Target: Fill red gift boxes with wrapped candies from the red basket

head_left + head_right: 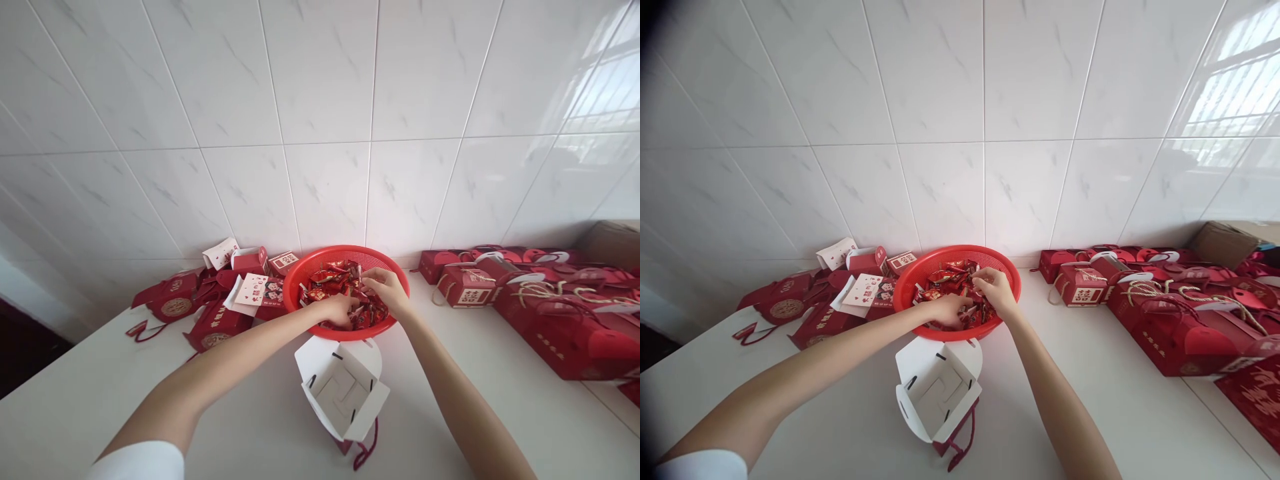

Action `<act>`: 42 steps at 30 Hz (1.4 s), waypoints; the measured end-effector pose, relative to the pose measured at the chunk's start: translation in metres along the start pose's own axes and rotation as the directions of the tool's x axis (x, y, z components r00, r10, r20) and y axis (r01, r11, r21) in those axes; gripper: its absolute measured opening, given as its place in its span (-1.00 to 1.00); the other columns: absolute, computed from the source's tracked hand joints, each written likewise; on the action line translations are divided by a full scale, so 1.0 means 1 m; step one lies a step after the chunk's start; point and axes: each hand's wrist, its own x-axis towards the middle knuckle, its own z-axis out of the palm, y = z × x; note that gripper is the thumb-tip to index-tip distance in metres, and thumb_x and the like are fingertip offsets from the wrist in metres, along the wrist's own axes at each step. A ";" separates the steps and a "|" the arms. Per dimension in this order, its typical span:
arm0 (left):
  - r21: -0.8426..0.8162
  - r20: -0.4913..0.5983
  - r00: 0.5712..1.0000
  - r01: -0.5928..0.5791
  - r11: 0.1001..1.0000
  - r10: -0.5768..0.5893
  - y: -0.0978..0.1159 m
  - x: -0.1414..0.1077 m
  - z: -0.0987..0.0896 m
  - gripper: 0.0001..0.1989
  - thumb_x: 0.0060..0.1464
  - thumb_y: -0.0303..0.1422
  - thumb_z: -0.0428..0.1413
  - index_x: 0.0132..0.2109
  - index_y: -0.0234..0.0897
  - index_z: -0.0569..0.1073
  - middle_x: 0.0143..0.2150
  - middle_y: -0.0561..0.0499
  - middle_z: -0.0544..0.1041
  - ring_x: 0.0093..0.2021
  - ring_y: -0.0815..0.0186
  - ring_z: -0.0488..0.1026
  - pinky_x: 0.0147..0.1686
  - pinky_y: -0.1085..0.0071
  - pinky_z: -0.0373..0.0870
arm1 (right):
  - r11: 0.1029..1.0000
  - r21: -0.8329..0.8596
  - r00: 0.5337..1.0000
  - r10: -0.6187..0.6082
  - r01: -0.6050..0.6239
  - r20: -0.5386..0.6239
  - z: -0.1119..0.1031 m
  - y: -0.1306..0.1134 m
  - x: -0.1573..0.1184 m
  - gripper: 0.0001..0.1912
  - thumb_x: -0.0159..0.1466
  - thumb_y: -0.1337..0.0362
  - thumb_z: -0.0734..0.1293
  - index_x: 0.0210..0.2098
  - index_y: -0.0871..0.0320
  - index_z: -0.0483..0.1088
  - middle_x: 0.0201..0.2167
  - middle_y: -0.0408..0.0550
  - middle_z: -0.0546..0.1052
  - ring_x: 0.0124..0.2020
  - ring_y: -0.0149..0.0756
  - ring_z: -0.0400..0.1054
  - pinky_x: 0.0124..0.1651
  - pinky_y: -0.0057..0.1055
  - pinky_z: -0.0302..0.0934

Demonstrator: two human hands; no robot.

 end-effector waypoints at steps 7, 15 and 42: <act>-0.474 -0.243 0.970 -0.110 0.874 -0.010 -0.018 -0.003 -0.009 -0.84 -0.28 -0.49 0.20 -0.43 -0.23 0.43 -0.46 0.11 0.48 -0.35 0.20 0.49 -0.38 0.40 0.33 | 0.999 -0.008 0.998 -0.046 0.045 -0.053 0.000 0.002 0.003 -0.84 0.03 0.17 0.45 -0.44 0.11 0.50 -0.42 -0.08 0.58 -0.33 -0.21 0.46 -0.22 -0.29 0.36; -0.807 -0.412 0.904 -0.304 0.507 -0.113 -0.023 -0.008 -0.015 -0.72 -0.28 -0.40 0.35 -0.30 -0.27 0.58 -0.34 0.04 0.61 -0.21 0.16 0.55 -0.14 0.29 0.44 | 0.994 0.096 0.985 -0.066 0.051 0.159 0.001 -0.013 -0.007 -0.58 0.12 -0.13 0.45 -0.28 0.09 0.53 -0.28 -0.07 0.62 -0.18 -0.16 0.49 -0.10 -0.28 0.36; -0.667 -0.710 0.690 -0.594 0.450 -0.140 -0.032 -0.004 -0.011 -0.58 -0.24 -0.40 0.34 -0.18 -0.24 0.40 -0.18 0.04 0.50 -0.15 0.27 0.47 -0.11 0.37 0.40 | 0.978 0.200 0.991 0.084 -0.062 -0.104 0.001 -0.009 -0.003 -0.71 -0.09 0.18 0.49 -0.51 0.10 0.31 -0.57 -0.22 0.46 -0.54 -0.41 0.30 -0.49 -0.47 0.21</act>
